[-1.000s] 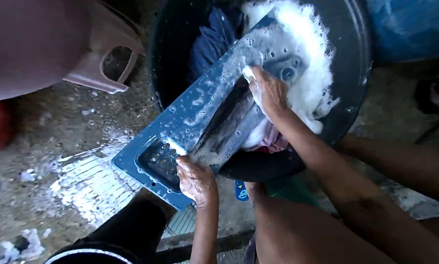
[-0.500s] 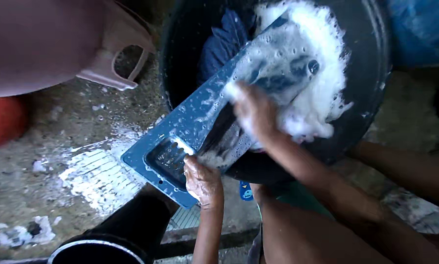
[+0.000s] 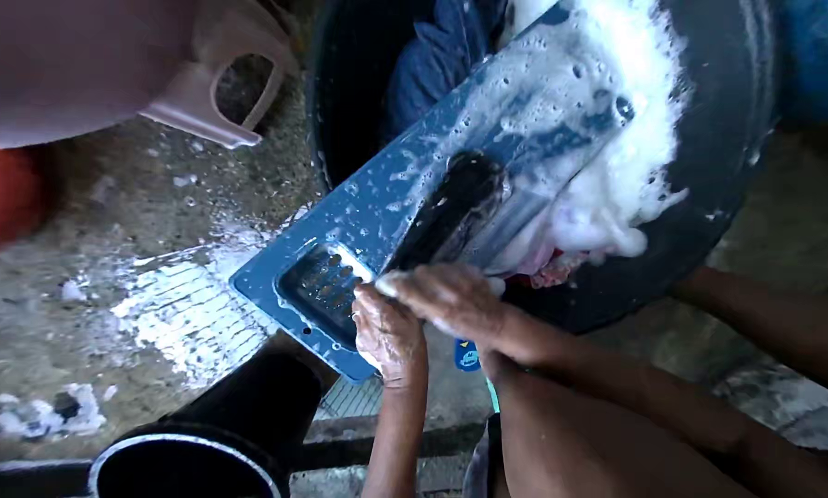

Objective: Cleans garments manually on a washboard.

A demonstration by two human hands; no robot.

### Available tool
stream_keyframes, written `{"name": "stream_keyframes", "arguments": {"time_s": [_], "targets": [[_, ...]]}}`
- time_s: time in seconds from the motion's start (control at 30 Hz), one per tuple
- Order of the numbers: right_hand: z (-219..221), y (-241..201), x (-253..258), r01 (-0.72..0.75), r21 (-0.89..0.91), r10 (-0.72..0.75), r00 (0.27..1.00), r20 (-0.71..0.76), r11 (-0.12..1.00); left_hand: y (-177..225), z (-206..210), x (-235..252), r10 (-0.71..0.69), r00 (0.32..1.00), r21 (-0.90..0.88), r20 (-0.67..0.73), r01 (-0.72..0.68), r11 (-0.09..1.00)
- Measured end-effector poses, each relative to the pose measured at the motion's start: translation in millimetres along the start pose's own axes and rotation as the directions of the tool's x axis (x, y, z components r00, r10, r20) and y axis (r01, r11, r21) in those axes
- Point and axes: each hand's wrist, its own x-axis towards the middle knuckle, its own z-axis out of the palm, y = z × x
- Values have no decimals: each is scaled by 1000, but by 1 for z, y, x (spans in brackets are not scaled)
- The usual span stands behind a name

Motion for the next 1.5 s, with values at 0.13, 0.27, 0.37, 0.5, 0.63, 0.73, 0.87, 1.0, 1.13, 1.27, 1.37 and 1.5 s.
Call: {"name": "stream_keyframes", "arguments": {"time_s": [0.13,0.27,0.37,0.5,0.63,0.73,0.87,1.0,1.13,1.27,1.37,1.5], "targets": [[-42,95,10,-265,-255,259,964,-59,930,4,0,1,-42,999,43,22,41,998],[-63,66,40,-489,-248,476,872,-115,836,9,0,3,-78,997,21,27,78,997],[-8,-4,12,-76,-19,76,997,0,997,1,2,-1,-29,1000,7,7,29,1000],[-28,70,23,-119,-194,136,988,73,974,-1,2,-1,-7,1000,30,23,6,1000],[-76,114,71,-566,-367,595,802,-41,738,10,1,3,-77,997,31,32,76,997],[-28,25,47,-226,-113,222,974,-49,967,4,3,0,-47,999,16,7,46,999],[1,31,34,44,-60,-37,993,114,997,0,2,0,9,1000,18,-7,-9,1000],[-67,131,88,-491,-397,526,850,-23,776,7,1,1,-72,997,33,12,72,997],[-45,47,63,-317,-181,314,948,-44,931,6,2,-1,-64,998,33,10,63,997],[-3,20,37,53,-13,-52,996,71,999,2,1,-3,-15,1000,59,-12,16,998],[-51,103,79,-367,-318,403,914,53,874,1,-1,-4,-3,997,72,-76,8,997],[-106,135,100,-710,-136,722,686,88,691,0,-7,7,-24,958,-421,-285,-103,901]]}}
